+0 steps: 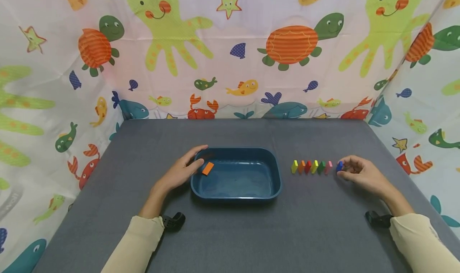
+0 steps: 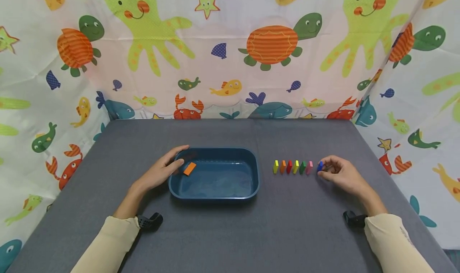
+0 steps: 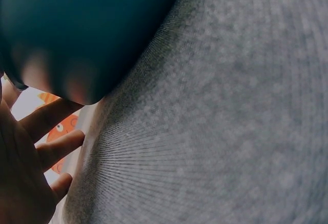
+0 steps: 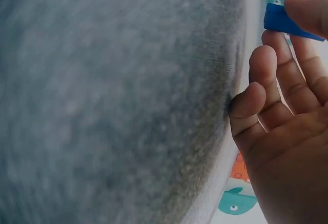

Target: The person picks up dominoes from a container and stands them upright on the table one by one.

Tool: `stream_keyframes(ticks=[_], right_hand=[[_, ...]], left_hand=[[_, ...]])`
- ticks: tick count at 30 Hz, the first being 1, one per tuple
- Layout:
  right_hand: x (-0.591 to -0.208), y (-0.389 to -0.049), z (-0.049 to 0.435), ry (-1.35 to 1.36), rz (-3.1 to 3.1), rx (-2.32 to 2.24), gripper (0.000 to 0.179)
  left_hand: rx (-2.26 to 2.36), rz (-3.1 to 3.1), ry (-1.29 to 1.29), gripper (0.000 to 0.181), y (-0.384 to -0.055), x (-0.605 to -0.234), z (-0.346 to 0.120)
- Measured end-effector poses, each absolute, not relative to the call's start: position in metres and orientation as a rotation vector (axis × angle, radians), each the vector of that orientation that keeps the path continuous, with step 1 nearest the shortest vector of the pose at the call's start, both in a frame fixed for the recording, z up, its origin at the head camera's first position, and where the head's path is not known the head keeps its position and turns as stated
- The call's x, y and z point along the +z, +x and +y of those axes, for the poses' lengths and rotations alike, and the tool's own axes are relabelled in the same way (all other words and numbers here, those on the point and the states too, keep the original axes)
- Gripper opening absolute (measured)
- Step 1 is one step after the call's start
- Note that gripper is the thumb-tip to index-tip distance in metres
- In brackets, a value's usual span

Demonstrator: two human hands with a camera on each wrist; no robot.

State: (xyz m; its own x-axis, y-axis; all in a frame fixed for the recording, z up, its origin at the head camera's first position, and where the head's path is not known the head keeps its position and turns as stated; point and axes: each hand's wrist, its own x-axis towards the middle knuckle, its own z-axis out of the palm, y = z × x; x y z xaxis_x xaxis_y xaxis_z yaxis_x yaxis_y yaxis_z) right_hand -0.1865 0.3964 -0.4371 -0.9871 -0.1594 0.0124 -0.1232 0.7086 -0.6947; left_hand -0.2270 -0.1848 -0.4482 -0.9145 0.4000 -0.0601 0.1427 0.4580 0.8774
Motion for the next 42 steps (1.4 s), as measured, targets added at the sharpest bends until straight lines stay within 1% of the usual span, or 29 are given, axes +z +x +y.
stream_keyframes(ticks=[11,19,27,34,42], right_hand=[[-0.436,-0.192,0.392,-0.238,2.832,-1.091,0.030],[-0.436,-0.193,0.391,-0.181,2.815,-1.073,0.034],[-0.434,-0.190,0.391,-0.179,2.771,-1.087,0.045],[-0.425,-0.186,0.395,-0.159,2.804,-1.076,0.056],[-0.402,-0.186,0.382,-0.211,2.839,-1.125,0.053]], left_hand=[[1.432,2.452,0.448,0.052,-0.228,-0.449,-0.185],[1.401,2.433,0.441,0.054,-0.226,-0.440,-0.182],[1.427,2.448,0.456,0.052,-0.226,-0.446,-0.184],[1.443,2.445,0.484,0.052,-0.226,-0.448,-0.185],[1.454,2.435,0.489,0.052,-0.227,-0.447,-0.186]])
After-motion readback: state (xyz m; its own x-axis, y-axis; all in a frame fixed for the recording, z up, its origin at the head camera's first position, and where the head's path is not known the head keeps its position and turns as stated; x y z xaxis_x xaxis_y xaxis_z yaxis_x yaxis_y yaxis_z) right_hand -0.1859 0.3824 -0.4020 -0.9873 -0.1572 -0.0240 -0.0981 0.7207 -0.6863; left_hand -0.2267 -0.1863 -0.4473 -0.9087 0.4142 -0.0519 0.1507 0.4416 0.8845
